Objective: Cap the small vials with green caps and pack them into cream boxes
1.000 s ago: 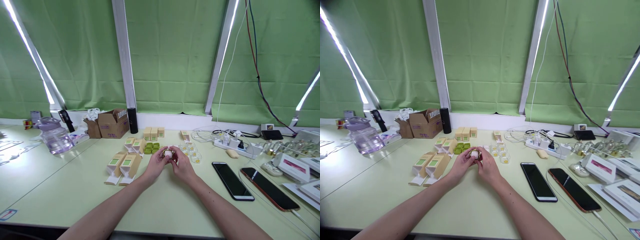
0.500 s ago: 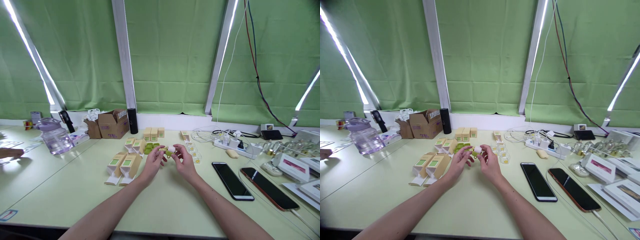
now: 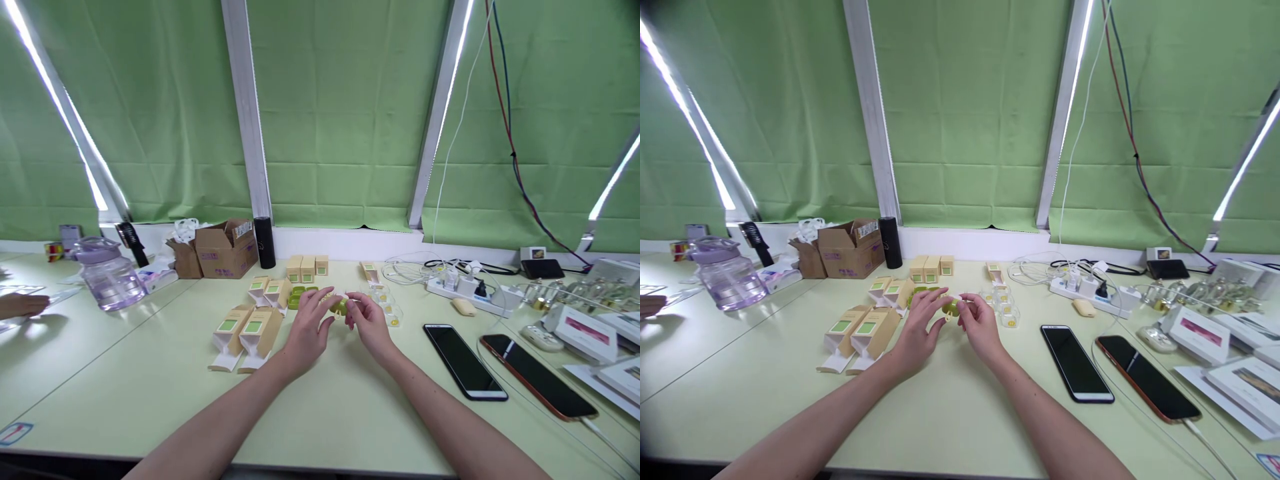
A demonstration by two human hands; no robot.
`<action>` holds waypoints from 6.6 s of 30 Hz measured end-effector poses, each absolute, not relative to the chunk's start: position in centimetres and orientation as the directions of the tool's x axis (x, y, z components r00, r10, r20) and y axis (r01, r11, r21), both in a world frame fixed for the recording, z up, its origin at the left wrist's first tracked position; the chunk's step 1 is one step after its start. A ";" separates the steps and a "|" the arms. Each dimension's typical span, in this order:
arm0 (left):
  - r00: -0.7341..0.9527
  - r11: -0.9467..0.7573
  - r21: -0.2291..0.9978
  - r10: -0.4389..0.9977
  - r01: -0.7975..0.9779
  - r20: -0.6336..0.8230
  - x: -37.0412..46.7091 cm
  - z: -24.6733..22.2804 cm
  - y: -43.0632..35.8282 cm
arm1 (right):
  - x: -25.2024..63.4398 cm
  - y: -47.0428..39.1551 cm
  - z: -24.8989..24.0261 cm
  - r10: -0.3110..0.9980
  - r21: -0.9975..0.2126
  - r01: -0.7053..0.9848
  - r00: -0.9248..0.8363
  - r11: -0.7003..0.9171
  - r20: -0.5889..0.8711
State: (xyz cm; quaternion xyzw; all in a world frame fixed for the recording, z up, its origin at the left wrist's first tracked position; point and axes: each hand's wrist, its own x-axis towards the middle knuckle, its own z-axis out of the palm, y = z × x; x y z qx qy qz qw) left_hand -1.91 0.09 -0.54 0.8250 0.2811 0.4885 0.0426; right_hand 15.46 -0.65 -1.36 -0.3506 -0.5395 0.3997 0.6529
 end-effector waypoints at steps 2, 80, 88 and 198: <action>0.383 -0.837 0.326 0.502 0.439 0.775 -1.9 -0.5 0.0 | 15.4 -0.6 -1.3 0.908 -0.893 -0.164 0.089 0.419 0.410; 0.030 -0.135 0.943 0.988 -0.304 0.151 -1.6 0.1 1.9 | 16.1 -3.3 1.1 0.870 -0.129 0.918 -0.302 0.376 0.389; 0.011 -0.107 0.932 0.993 -0.347 0.119 -1.6 0.2 1.8 | 18.0 -2.3 0.3 0.946 -0.348 0.893 -0.204 0.286 0.253; 0.116 -0.411 0.892 0.911 0.187 0.396 -1.4 0.4 1.0 | 16.0 -1.0 -1.2 0.968 -0.905 -0.412 -0.163 0.107 0.189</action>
